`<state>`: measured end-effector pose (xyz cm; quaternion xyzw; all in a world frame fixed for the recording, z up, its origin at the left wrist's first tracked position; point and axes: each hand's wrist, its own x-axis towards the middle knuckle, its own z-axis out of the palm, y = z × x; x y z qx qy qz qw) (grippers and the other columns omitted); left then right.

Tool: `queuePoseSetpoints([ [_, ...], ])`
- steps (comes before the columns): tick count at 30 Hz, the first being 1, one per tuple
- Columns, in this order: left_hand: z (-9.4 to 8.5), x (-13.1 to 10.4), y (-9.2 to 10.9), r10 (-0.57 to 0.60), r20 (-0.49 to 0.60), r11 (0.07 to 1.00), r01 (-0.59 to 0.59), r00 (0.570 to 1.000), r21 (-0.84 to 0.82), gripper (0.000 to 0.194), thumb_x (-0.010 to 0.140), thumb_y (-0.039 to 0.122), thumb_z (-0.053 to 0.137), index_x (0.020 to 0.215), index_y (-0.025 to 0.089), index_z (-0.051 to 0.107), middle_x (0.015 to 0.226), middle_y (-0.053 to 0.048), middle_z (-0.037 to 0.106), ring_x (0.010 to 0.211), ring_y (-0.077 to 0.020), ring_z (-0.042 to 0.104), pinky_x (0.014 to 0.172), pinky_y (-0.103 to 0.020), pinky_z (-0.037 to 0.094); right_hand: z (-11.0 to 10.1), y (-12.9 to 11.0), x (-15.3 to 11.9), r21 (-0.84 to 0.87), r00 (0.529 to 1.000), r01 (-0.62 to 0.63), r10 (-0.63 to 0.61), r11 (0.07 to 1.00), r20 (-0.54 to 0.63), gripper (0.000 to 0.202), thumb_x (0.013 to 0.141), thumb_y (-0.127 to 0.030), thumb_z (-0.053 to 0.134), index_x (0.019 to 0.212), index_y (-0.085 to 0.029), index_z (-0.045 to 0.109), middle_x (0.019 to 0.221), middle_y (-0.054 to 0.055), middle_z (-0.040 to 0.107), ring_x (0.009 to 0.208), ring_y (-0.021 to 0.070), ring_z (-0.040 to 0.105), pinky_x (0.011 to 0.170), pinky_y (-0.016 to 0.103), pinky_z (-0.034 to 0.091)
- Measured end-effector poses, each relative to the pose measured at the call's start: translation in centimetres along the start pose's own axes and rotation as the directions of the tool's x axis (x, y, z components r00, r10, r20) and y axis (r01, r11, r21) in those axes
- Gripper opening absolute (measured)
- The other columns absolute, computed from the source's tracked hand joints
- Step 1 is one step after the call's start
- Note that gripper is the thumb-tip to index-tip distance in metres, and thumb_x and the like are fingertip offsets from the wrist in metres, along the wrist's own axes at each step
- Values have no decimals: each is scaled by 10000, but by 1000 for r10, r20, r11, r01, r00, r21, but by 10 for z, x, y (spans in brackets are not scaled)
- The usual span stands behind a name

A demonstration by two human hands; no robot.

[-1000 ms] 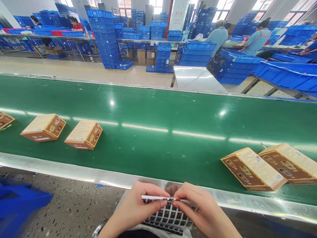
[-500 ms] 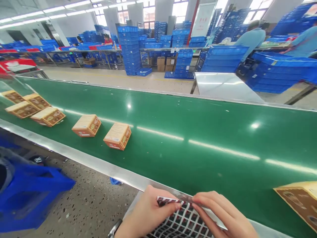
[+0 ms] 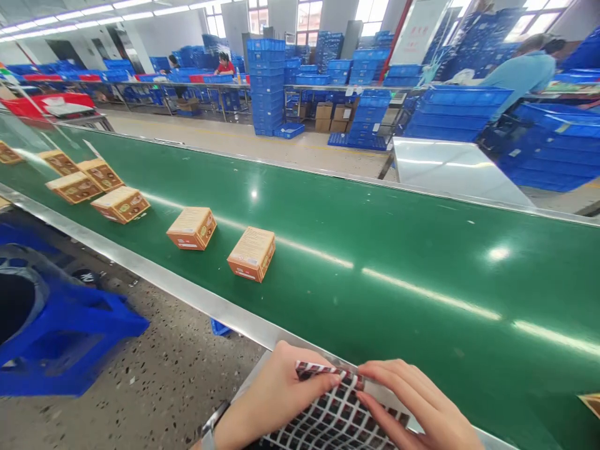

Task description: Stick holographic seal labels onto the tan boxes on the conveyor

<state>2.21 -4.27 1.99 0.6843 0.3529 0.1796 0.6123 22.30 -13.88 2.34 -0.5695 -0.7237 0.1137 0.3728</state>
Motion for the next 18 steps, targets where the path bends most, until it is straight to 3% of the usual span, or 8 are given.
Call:
queuePoseSetpoints([
  [2,-4,-3,-2,-1,9,1000,1,1000,16,369,901,388,633,630,145,694,591,14,570,593,-127,441,564,-235,337,2,-7,2,-1,999,-47,47,999,-5,135,978,-284,598,1087,-255,672,938,56,746,808,214,715,701,303,588],
  [9,-9,-6,-2,31,65,998,-34,997,45,373,943,420,599,737,139,736,669,-8,642,644,-141,502,611,-228,378,3,-7,3,-17,1000,22,-22,1000,17,146,960,-168,597,1073,-244,652,934,52,745,806,193,709,720,293,585],
  [14,-7,-2,2,27,55,999,-29,998,41,369,955,378,591,697,146,717,665,0,649,628,-130,501,607,-227,380,5,-20,1,56,996,-81,82,995,-19,159,980,-145,534,994,-250,653,945,65,730,858,210,694,747,321,576],
  [18,-13,1,5,67,0,997,-67,998,32,328,933,367,609,725,155,749,696,-31,708,650,-159,566,614,-248,421,0,-18,-6,163,977,-196,207,967,-52,160,983,-287,569,861,-256,667,1049,91,733,990,251,687,844,352,584],
])
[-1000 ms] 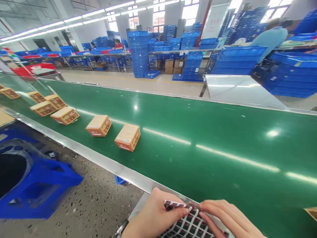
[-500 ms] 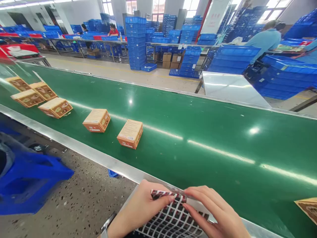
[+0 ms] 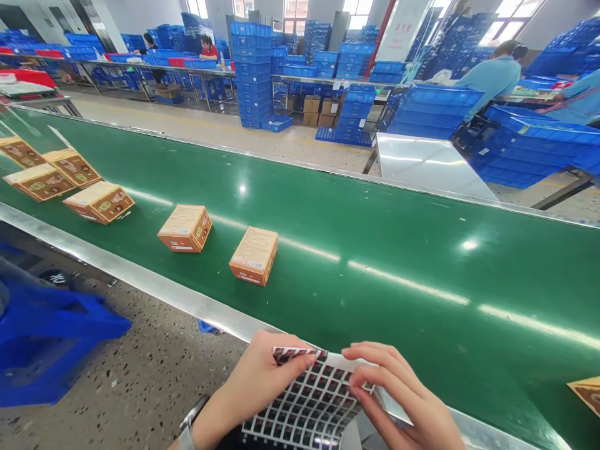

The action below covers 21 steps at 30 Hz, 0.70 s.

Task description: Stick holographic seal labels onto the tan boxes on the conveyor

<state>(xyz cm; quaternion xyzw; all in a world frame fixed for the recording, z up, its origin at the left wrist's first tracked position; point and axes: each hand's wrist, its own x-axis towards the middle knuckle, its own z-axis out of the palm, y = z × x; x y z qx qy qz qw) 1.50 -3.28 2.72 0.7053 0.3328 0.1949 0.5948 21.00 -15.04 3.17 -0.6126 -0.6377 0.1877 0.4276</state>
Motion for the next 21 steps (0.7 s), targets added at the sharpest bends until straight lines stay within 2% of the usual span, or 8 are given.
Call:
queuePoseSetpoints([
  [3,-17,-1,0,144,-77,988,-138,987,71,264,922,364,633,801,190,791,812,-63,760,780,-199,614,729,-290,482,-11,15,10,152,985,-164,170,975,-26,225,969,-421,586,858,-250,680,1126,100,735,1010,250,707,828,320,607],
  [6,-42,-6,-3,275,-199,942,-223,941,249,239,920,377,644,808,246,809,1081,-90,742,1003,-249,605,890,-372,490,-13,32,45,343,952,-284,306,895,-12,322,941,-530,591,1072,-247,671,1197,123,724,1033,256,718,842,351,617],
  [8,-58,-8,-8,307,-261,916,-210,915,342,232,918,381,644,804,275,815,1357,-83,632,1240,-312,519,1035,-474,431,-4,38,79,448,936,-328,350,831,37,438,902,-593,611,1171,-249,630,1255,136,698,1113,275,688,892,407,600],
  [11,-70,-7,-16,279,-250,913,-176,927,367,210,916,373,644,841,286,820,1601,-19,373,1486,-381,240,1156,-602,290,23,41,131,514,928,-367,342,775,147,574,836,-623,663,1273,-264,564,1337,130,647,1200,275,636,1020,472,511],
  [14,-68,-3,-22,230,-164,930,-167,959,328,173,905,337,661,891,278,822,1626,-2,304,1534,-380,111,1178,-642,244,52,41,169,579,937,-343,317,740,151,654,771,-611,717,1297,-267,538,1359,124,623,1171,257,648,1045,459,477],
  [16,-60,2,-24,216,-119,934,-170,969,314,142,889,305,685,890,274,823,1619,-3,311,1540,-377,74,1184,-667,201,63,42,180,619,940,-329,313,713,140,649,739,-612,736,1259,-262,566,1347,117,623,1123,250,669,997,431,508],
  [19,-49,13,-23,217,-83,930,-180,973,322,115,866,254,718,896,286,824,1606,-1,333,1539,-389,49,1180,-713,113,65,44,181,641,932,-340,340,689,129,558,719,-612,753,1123,-241,648,1285,96,660,1066,247,688,931,391,532],
  [21,-43,19,-22,226,-65,925,-194,972,327,122,853,223,735,901,290,824,1590,-6,370,1532,-403,89,1178,-726,73,60,44,176,652,911,-378,389,658,136,525,686,-600,785,1035,-218,691,1179,88,713,1031,252,696,907,376,532],
])
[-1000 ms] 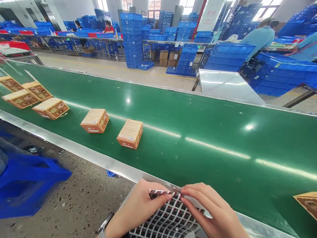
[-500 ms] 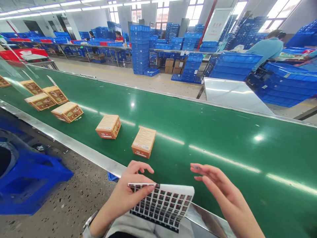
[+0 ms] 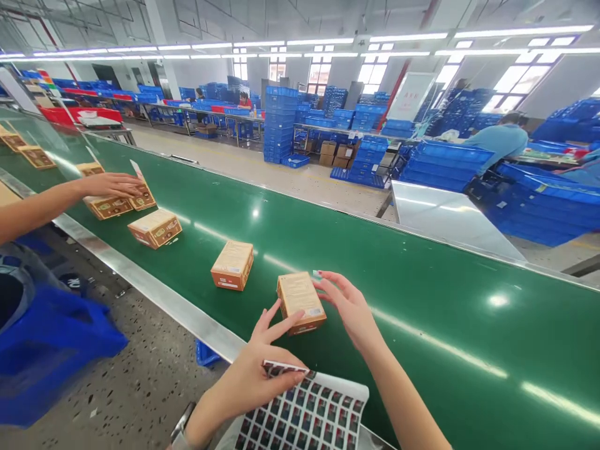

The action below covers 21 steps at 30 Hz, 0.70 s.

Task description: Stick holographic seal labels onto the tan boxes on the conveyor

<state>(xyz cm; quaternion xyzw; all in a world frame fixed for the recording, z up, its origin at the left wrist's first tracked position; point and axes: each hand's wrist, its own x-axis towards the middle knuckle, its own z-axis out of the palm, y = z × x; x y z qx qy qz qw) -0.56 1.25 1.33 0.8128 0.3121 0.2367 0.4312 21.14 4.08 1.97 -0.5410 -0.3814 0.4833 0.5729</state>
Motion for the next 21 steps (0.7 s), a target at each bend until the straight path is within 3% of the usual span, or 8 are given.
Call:
queuePoseSetpoints([
  [5,11,6,5,38,-6,999,-38,999,-31,154,836,154,745,909,265,823,1543,-25,464,1523,-402,144,1192,-679,200,-1,-5,-9,123,987,-139,147,983,-59,557,536,-572,881,903,-173,753,977,85,774,903,244,707,821,340,540],
  [9,18,6,12,42,-21,997,-43,999,-63,149,831,137,751,895,251,822,1510,-29,509,1518,-399,164,1190,-653,257,1,-5,-14,139,975,-192,205,971,-83,523,520,-545,901,870,-178,772,896,66,779,856,252,710,736,317,542],
  [21,31,6,28,143,113,988,-148,983,39,137,844,140,745,915,235,814,1565,-18,428,1529,-395,120,1203,-622,270,-34,-14,-35,-59,984,-160,154,985,-91,416,610,-569,868,705,-190,726,1280,89,680,1023,275,654,772,302,520],
])
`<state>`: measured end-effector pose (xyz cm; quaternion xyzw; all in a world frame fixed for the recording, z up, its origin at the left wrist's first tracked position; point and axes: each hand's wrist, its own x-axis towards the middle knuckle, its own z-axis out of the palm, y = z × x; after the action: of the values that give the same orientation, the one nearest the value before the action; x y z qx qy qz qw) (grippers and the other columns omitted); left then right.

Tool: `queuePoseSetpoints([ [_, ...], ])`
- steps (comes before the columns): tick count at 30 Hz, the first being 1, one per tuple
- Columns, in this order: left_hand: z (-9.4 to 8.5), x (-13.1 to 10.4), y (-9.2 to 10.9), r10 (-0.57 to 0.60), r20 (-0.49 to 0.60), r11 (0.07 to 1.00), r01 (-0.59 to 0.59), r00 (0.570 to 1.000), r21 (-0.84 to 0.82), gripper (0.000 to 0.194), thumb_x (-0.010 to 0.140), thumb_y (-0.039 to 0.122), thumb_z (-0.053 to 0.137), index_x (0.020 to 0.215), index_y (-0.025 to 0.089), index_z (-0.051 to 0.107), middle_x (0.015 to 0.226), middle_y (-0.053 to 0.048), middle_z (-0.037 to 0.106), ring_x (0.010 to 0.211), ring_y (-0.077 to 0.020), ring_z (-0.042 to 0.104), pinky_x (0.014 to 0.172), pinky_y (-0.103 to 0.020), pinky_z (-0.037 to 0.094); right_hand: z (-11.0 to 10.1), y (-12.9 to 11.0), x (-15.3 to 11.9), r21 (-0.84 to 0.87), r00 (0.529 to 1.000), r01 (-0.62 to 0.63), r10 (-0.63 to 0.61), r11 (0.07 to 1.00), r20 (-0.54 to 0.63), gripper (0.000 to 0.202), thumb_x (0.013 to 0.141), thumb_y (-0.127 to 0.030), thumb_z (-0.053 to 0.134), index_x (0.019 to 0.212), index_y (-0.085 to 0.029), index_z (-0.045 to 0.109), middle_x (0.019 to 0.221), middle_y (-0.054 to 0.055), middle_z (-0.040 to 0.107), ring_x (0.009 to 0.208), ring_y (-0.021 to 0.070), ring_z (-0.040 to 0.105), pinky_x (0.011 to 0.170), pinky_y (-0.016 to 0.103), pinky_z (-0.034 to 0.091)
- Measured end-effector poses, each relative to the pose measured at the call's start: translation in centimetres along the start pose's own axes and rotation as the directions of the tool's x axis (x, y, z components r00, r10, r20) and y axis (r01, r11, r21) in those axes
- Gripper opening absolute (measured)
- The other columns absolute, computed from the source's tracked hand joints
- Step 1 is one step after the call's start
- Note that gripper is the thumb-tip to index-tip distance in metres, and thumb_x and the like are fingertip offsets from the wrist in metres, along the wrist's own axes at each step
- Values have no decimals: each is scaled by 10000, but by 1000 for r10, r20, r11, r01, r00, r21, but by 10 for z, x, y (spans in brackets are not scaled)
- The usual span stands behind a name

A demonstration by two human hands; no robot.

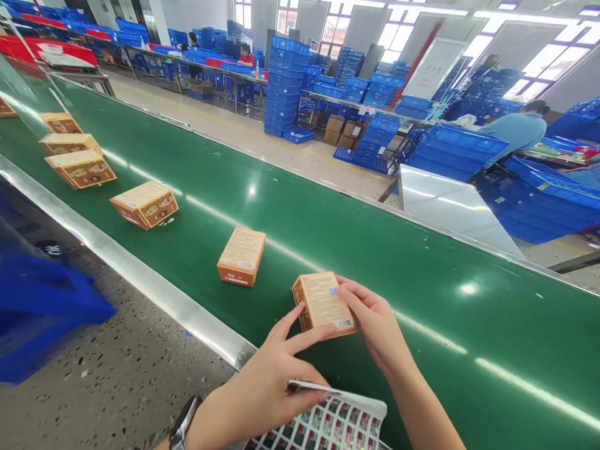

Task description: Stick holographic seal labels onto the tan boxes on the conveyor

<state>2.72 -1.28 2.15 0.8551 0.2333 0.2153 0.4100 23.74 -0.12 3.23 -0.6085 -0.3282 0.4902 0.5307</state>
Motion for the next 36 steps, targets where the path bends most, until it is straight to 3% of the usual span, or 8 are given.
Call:
queuePoseSetpoints([
  [9,15,7,10,43,-2,997,-42,999,68,140,824,125,760,893,236,811,1574,22,410,1524,-396,142,1221,-619,237,-7,1,-13,-194,991,91,-108,977,-80,437,661,-629,767,715,-213,642,1218,114,692,944,285,675,689,337,530],
  [16,18,16,17,60,45,997,-62,997,49,148,815,124,773,906,233,816,1564,-11,419,1499,-386,249,1221,-633,222,-11,-4,-24,-590,925,174,-337,788,-178,354,771,-579,595,829,-231,621,1022,115,733,808,263,696,668,376,537],
  [21,29,18,14,33,72,999,-32,997,-25,172,807,118,777,911,248,823,1577,-4,384,1517,-406,168,1200,-651,254,-24,-9,-15,-643,902,120,-354,756,-247,471,753,-589,597,1035,-215,545,848,70,722,547,206,641,528,339,493],
  [24,33,15,10,-10,-15,993,8,1000,-115,199,813,100,759,936,244,820,1589,-31,352,1504,-391,231,1177,-601,339,-39,-11,-18,-674,873,158,-421,721,-245,411,796,-557,547,1007,-206,561,868,93,737,588,221,679,527,332,501],
  [27,27,8,8,-14,-113,978,-10,994,-208,169,883,141,692,958,237,810,1468,-64,544,1439,-330,407,1143,-508,418,-52,-17,-40,-755,836,267,-533,599,-128,292,890,-470,518,982,-216,628,882,84,749,719,237,718,487,295,492],
  [31,13,0,12,-86,-197,960,28,977,-279,178,957,271,628,916,216,792,1008,-51,800,1047,-239,709,925,-354,550,-48,-26,-82,-727,717,604,-621,327,317,155,995,-295,513,1005,-243,659,972,45,749,885,195,722,714,293,586],
  [34,10,-2,18,-147,-167,969,108,975,-222,338,995,354,556,776,198,760,728,-21,766,674,-165,674,696,-267,524,-34,-25,-101,-671,586,732,-610,117,533,158,1026,-249,493,1056,-222,645,1058,68,738,1000,210,703,838,334,590],
  [36,10,-3,21,-163,-139,972,135,977,-192,395,1008,377,522,734,191,738,677,-13,733,616,-148,622,646,-246,485,-26,-21,-105,-675,531,738,-613,-4,585,185,1038,-219,457,1057,-191,639,1071,95,737,1019,228,696,855,365,587],
])
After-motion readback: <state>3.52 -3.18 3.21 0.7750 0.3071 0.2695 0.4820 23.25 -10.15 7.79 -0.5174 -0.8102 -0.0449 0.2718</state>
